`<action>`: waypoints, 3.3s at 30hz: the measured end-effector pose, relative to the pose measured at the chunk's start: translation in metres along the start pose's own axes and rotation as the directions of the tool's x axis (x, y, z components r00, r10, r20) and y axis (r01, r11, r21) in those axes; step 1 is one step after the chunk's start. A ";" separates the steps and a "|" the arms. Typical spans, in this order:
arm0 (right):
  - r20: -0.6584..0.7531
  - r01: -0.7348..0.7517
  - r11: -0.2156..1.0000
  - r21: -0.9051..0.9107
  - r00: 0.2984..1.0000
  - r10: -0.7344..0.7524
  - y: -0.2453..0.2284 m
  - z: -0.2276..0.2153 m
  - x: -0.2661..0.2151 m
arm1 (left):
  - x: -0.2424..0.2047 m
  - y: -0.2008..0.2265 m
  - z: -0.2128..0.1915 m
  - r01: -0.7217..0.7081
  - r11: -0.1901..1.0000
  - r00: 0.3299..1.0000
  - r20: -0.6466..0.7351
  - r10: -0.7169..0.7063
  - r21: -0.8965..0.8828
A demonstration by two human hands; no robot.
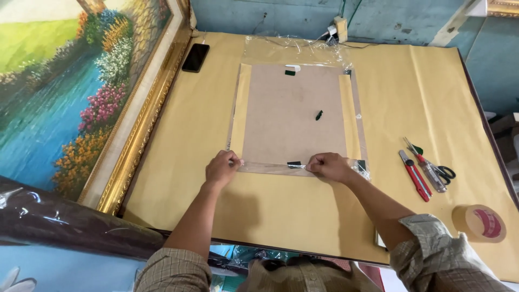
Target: Wrapping a framed photo in protective plastic film and securing it with tape.
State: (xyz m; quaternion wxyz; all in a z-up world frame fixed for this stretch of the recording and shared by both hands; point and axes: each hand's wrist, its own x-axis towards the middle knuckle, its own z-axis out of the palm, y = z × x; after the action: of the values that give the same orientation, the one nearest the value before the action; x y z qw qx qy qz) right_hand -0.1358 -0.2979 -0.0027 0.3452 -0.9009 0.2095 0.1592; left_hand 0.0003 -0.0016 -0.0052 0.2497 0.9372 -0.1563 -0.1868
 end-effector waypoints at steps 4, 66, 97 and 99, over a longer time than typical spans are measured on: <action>-0.075 -0.053 0.994 -0.092 0.996 0.046 -0.003 0.007 0.001 | 0.005 0.002 0.007 0.028 0.999 1.000 -0.007 -0.028 0.026; -0.108 0.377 0.924 -0.064 0.918 -0.382 -0.113 0.053 -0.017 | -0.042 0.000 0.010 -0.356 0.910 0.912 -0.290 0.289 -0.213; -0.155 0.181 0.933 -0.311 0.959 -0.238 -0.121 0.071 -0.002 | -0.026 0.009 0.014 -0.226 0.974 0.948 -0.224 0.225 0.022; -0.132 0.163 0.924 -0.346 0.966 -0.221 -0.121 0.069 -0.001 | -0.018 0.006 0.026 -0.188 0.980 0.946 -0.257 0.197 0.058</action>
State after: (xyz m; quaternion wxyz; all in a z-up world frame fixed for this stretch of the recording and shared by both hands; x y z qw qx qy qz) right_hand -0.0873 -0.1686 0.0153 0.1832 -0.9726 0.1186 0.0807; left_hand -0.0284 -0.0104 -0.0182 0.2696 0.9379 -0.2158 -0.0338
